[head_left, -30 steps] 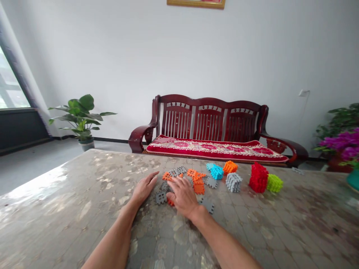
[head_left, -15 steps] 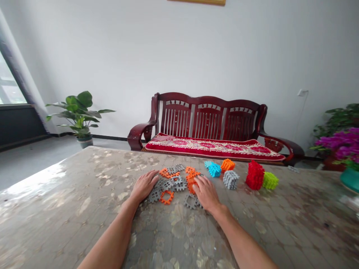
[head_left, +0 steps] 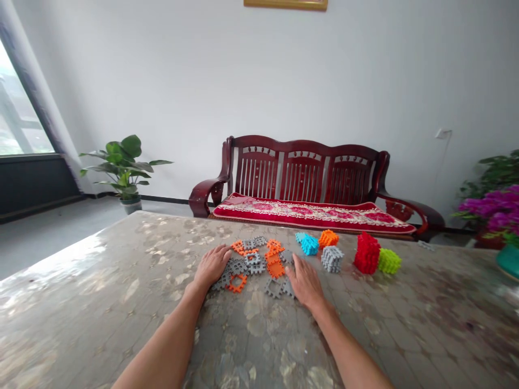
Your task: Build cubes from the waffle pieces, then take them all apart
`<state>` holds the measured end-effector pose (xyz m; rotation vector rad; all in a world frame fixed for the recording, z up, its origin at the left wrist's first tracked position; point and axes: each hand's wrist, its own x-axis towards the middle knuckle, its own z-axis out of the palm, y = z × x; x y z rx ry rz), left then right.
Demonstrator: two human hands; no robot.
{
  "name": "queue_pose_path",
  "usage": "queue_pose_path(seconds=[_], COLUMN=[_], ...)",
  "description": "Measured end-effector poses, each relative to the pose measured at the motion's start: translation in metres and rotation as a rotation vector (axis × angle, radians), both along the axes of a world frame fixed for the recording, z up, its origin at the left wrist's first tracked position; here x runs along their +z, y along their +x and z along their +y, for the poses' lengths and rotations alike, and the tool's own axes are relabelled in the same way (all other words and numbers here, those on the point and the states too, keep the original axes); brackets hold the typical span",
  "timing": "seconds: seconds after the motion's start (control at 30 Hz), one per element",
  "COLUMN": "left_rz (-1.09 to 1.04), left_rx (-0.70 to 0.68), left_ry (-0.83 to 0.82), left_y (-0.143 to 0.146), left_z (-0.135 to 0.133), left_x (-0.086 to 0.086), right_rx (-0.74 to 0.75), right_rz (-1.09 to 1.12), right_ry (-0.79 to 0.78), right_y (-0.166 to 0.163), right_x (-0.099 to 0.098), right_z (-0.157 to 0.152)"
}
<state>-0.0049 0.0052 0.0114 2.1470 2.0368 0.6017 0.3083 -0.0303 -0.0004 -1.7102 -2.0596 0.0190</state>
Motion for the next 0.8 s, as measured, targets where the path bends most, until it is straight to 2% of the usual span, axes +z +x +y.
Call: queue_pose_path(seconds=[0.23, 0.43, 0.53, 0.67, 0.8], left_rz=[0.085, 0.031, 0.001, 0.019, 0.143], left_rx=[0.135, 0.249, 0.229, 0.239, 0.233], left_ry=[0.004, 0.001, 0.019, -0.003, 0.005], left_y=[0.032, 0.056, 0.051, 0.025, 0.006], left_z=[-0.001, 0.001, -0.003, -0.018, -0.036], left_x=[0.006, 0.006, 0.009, 0.007, 0.000], right_rx=[-0.069, -0.109, -0.112, -0.120, -0.137], right_rz=[0.031, 0.092, 0.111, 0.115, 0.110], right_ry=[0.057, 0.085, 0.098, 0.089, 0.067], right_y=[-0.001, -0.001, -0.001, -0.001, -0.001], right_x=[0.006, 0.001, 0.000, -0.001, -0.001], right_z=[0.001, 0.004, 0.005, 0.007, 0.007])
